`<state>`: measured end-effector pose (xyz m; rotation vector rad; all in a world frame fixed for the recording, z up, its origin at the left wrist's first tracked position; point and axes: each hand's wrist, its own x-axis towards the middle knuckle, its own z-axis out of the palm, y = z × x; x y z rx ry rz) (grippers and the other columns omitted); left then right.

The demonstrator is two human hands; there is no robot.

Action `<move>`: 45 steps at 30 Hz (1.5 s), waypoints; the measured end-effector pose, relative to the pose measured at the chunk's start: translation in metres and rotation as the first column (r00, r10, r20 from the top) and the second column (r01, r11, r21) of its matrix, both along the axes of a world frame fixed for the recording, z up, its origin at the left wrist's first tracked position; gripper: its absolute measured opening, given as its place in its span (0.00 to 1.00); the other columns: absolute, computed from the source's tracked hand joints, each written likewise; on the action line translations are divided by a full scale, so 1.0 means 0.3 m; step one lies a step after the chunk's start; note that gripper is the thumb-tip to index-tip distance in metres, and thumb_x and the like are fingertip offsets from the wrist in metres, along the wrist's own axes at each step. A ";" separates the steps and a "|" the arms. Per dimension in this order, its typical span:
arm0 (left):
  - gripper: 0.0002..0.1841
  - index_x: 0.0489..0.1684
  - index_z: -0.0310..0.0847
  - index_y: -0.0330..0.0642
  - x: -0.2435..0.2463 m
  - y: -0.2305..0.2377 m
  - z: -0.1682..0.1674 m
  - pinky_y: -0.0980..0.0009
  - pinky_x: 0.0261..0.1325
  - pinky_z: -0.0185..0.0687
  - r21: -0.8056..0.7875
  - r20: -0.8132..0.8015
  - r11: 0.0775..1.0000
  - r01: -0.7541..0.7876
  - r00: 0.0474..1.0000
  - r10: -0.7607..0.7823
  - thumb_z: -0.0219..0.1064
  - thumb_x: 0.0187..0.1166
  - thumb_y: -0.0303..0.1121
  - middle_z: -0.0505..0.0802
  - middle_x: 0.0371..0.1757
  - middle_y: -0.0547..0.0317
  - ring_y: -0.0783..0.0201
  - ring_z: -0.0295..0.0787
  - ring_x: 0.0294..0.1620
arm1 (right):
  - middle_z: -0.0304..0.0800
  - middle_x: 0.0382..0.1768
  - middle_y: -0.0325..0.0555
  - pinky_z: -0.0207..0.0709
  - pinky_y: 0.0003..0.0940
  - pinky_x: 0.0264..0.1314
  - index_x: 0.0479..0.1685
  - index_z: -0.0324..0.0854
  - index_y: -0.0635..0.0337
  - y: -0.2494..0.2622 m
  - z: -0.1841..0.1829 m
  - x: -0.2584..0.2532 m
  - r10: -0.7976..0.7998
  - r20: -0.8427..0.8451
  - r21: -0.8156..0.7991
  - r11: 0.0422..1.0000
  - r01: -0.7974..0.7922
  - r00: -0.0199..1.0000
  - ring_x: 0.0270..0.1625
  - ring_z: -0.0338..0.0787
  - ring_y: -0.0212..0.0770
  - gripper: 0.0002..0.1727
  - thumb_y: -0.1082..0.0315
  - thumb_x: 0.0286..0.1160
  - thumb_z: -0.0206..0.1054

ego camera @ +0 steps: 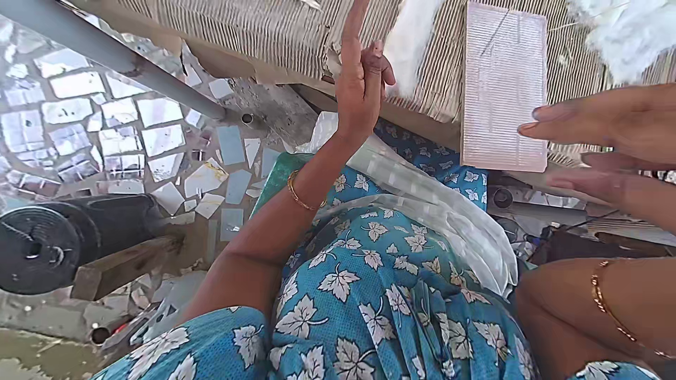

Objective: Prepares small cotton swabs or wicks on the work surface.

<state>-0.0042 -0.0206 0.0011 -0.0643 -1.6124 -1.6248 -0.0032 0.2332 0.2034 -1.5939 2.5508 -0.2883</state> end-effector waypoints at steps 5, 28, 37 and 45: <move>0.19 0.71 0.81 0.32 -0.024 -0.067 -0.016 0.71 0.46 0.80 -0.317 0.158 0.947 -0.059 0.981 0.113 0.46 0.94 0.27 0.90 0.35 0.60 0.70 0.83 0.35 | 0.92 0.59 0.51 0.84 0.51 0.59 0.61 0.90 0.56 -0.127 -0.316 -0.123 -0.156 0.229 0.034 0.988 0.152 0.961 0.54 0.92 0.49 0.14 0.66 0.82 0.68; 0.18 0.73 0.83 0.49 -0.019 -0.031 -0.044 0.40 0.90 0.42 -0.617 0.440 0.775 0.132 0.875 0.201 0.51 0.94 0.33 0.95 0.65 0.62 0.52 0.75 0.85 | 0.89 0.48 0.51 0.77 0.40 0.56 0.45 0.93 0.56 -0.345 -0.662 -0.177 -0.417 0.109 -0.457 0.785 0.418 0.902 0.52 0.87 0.47 0.09 0.65 0.80 0.68; 0.18 0.74 0.83 0.48 -0.020 -0.029 -0.045 0.40 0.90 0.42 -0.597 0.447 0.792 0.130 0.873 0.194 0.51 0.94 0.33 0.96 0.63 0.61 0.52 0.76 0.84 | 0.84 0.54 0.46 0.74 0.26 0.60 0.44 0.93 0.54 -0.267 -0.609 -0.160 -0.275 0.463 -0.373 0.802 0.466 0.843 0.57 0.82 0.33 0.08 0.62 0.78 0.72; 0.17 0.67 0.86 0.46 -0.012 -0.028 -0.042 0.43 0.89 0.48 -0.613 0.362 0.787 0.066 0.909 0.206 0.50 0.95 0.33 0.96 0.64 0.60 0.54 0.80 0.81 | 0.85 0.53 0.36 0.81 0.21 0.58 0.41 0.88 0.56 -0.084 -0.522 -0.173 -0.169 0.730 -0.397 0.684 0.612 0.663 0.56 0.85 0.24 0.04 0.66 0.77 0.70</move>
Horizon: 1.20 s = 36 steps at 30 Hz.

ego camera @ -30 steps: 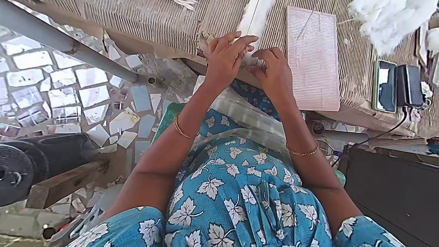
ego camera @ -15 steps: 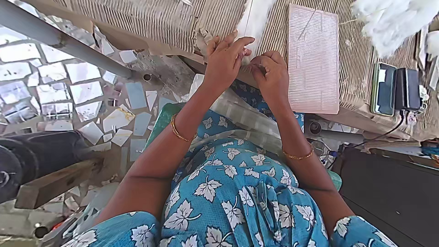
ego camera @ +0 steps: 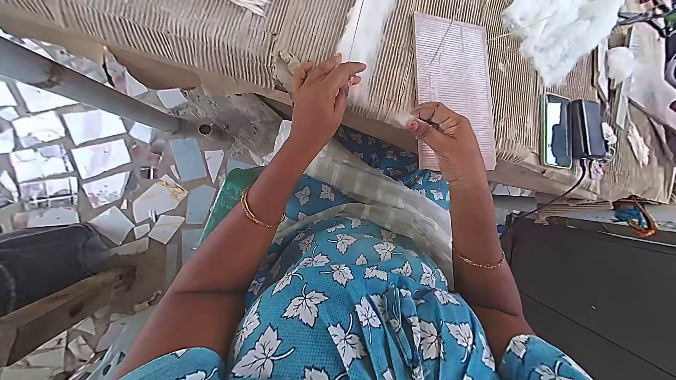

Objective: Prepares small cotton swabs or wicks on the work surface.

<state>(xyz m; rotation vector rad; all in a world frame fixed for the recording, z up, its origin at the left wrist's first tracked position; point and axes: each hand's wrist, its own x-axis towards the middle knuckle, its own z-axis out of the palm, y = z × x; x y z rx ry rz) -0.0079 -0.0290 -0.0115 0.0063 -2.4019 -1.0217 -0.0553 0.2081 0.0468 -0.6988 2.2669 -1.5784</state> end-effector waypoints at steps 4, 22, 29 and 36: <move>0.16 0.59 0.89 0.43 0.010 0.014 -0.012 0.49 0.81 0.58 -0.016 -0.175 0.999 -0.027 0.984 0.024 0.52 0.94 0.29 0.97 0.60 0.58 0.54 0.82 0.77 | 0.87 0.48 0.32 0.82 0.23 0.55 0.46 0.87 0.56 0.132 0.048 -0.064 -0.150 -0.040 0.043 0.987 0.152 0.988 0.49 0.86 0.22 0.07 0.64 0.79 0.69; 0.18 0.69 0.84 0.45 -0.185 0.419 0.167 0.56 0.48 0.79 0.137 0.323 0.946 0.293 0.890 -0.322 0.65 0.88 0.42 0.87 0.38 0.56 0.59 0.82 0.39 | 0.87 0.34 0.29 0.76 0.18 0.41 0.47 0.87 0.57 0.288 -0.021 -0.195 -0.217 0.055 0.046 0.976 0.215 0.975 0.34 0.81 0.19 0.07 0.64 0.83 0.68; 0.12 0.53 0.89 0.44 -0.205 0.465 0.151 0.61 0.47 0.77 0.112 0.331 0.967 0.231 0.908 -0.255 0.67 0.86 0.40 0.87 0.39 0.58 0.62 0.82 0.40 | 0.86 0.37 0.32 0.75 0.18 0.41 0.47 0.86 0.58 0.291 -0.016 -0.197 -0.219 0.068 0.023 0.976 0.218 0.973 0.35 0.81 0.20 0.06 0.66 0.82 0.68; 0.14 0.54 0.90 0.42 -0.214 0.459 0.141 0.62 0.49 0.76 0.077 0.362 0.973 0.217 0.904 -0.230 0.64 0.88 0.40 0.88 0.41 0.56 0.63 0.82 0.41 | 0.88 0.41 0.37 0.77 0.22 0.42 0.49 0.86 0.59 0.303 -0.015 -0.205 -0.260 0.018 0.163 0.954 0.254 0.965 0.36 0.83 0.23 0.08 0.64 0.82 0.68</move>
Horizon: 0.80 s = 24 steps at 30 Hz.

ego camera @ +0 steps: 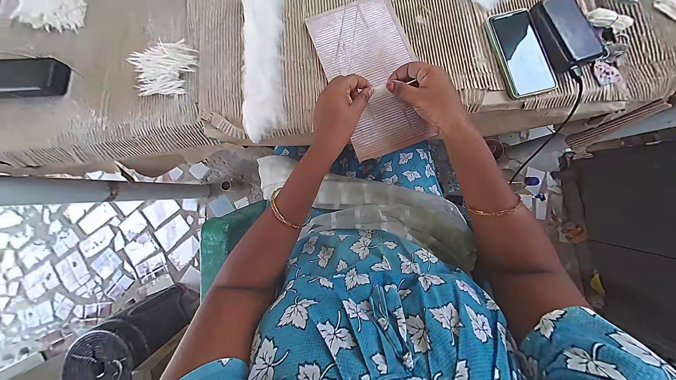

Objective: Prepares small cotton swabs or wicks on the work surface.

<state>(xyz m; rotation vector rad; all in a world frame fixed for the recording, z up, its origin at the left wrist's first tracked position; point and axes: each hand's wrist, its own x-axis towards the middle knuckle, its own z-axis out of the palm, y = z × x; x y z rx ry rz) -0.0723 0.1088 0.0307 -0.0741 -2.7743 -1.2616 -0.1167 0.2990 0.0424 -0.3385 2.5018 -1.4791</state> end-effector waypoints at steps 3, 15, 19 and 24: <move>0.13 0.55 0.90 0.43 -0.003 0.000 0.003 0.61 0.49 0.77 -0.022 0.033 1.000 -0.017 0.999 0.018 0.63 0.88 0.40 0.88 0.42 0.56 0.63 0.83 0.41 | 0.90 0.44 0.40 0.77 0.29 0.47 0.51 0.88 0.57 0.001 0.014 0.005 -0.019 -0.034 0.146 0.989 0.024 0.999 0.40 0.85 0.27 0.10 0.61 0.83 0.67; 0.12 0.55 0.89 0.45 -0.011 0.016 0.022 0.55 0.52 0.80 -0.077 0.129 0.997 -0.031 0.991 0.041 0.64 0.88 0.39 0.89 0.46 0.54 0.58 0.86 0.46 | 0.83 0.59 0.52 0.79 0.46 0.52 0.61 0.89 0.52 -0.002 0.018 0.025 0.036 -0.199 0.344 0.938 0.036 0.979 0.47 0.85 0.45 0.15 0.59 0.82 0.69; 0.11 0.53 0.89 0.45 -0.008 0.017 0.019 0.56 0.51 0.80 -0.085 0.118 0.996 -0.037 0.992 0.047 0.64 0.87 0.40 0.89 0.45 0.55 0.59 0.86 0.45 | 0.83 0.59 0.54 0.77 0.48 0.58 0.59 0.91 0.51 -0.018 -0.004 0.035 0.072 -0.301 0.325 0.945 0.032 0.951 0.57 0.84 0.50 0.17 0.55 0.76 0.74; 0.12 0.53 0.89 0.45 -0.008 0.020 0.009 0.58 0.49 0.79 -0.106 0.091 0.994 -0.040 0.995 0.049 0.64 0.87 0.40 0.88 0.43 0.56 0.60 0.85 0.43 | 0.86 0.61 0.55 0.72 0.54 0.66 0.50 0.94 0.50 -0.041 -0.038 0.037 0.074 -0.382 0.357 0.931 0.073 0.921 0.65 0.81 0.58 0.11 0.58 0.78 0.72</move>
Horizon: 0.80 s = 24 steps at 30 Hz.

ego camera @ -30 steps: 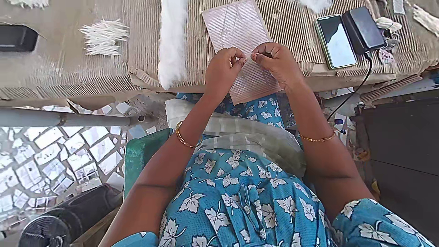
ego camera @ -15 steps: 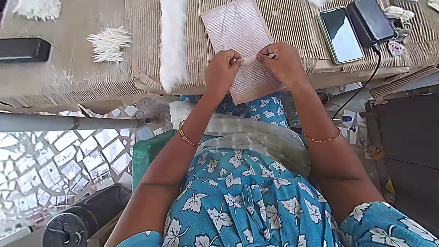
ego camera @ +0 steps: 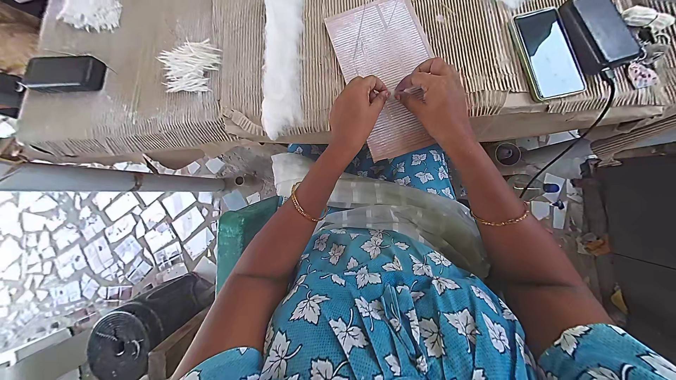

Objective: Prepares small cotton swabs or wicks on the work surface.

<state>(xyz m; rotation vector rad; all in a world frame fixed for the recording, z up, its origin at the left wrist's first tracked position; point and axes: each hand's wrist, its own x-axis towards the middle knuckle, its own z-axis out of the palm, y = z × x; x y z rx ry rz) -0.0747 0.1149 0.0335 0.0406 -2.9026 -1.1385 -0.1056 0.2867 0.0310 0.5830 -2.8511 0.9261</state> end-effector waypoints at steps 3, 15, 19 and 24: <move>0.12 0.54 0.89 0.45 0.001 -0.003 -0.005 0.58 0.49 0.79 0.005 -0.010 1.000 0.001 1.000 -0.001 0.64 0.88 0.40 0.88 0.43 0.55 0.60 0.85 0.43 | 0.86 0.60 0.55 0.72 0.52 0.66 0.49 0.94 0.51 0.002 -0.010 -0.006 -0.007 -0.026 -0.014 1.000 0.007 1.000 0.64 0.82 0.57 0.11 0.59 0.79 0.70; 0.15 0.61 0.89 0.45 0.002 -0.021 -0.027 0.59 0.56 0.82 0.102 -0.065 0.995 0.005 0.998 0.002 0.60 0.91 0.39 0.91 0.49 0.53 0.61 0.88 0.49 | 0.82 0.61 0.56 0.79 0.40 0.62 0.55 0.91 0.56 0.057 0.020 -0.026 0.006 0.093 -0.119 0.993 0.005 0.996 0.58 0.85 0.46 0.11 0.64 0.82 0.68; 0.15 0.62 0.89 0.44 0.000 -0.040 -0.039 0.67 0.57 0.80 0.190 -0.116 0.982 0.011 0.993 0.011 0.60 0.90 0.38 0.91 0.50 0.55 0.66 0.87 0.48 | 0.81 0.62 0.56 0.80 0.36 0.55 0.59 0.89 0.56 0.094 0.033 -0.049 -0.012 0.163 -0.160 0.986 0.039 0.987 0.51 0.85 0.42 0.12 0.66 0.85 0.65; 0.16 0.65 0.88 0.48 -0.004 -0.039 -0.017 0.61 0.49 0.78 0.093 -0.137 0.994 0.064 0.989 -0.051 0.67 0.85 0.41 0.86 0.44 0.54 0.60 0.82 0.42 | 0.81 0.62 0.56 0.79 0.43 0.61 0.57 0.90 0.56 0.081 0.032 -0.043 -0.001 0.144 -0.106 0.994 0.017 0.990 0.57 0.85 0.47 0.12 0.65 0.81 0.70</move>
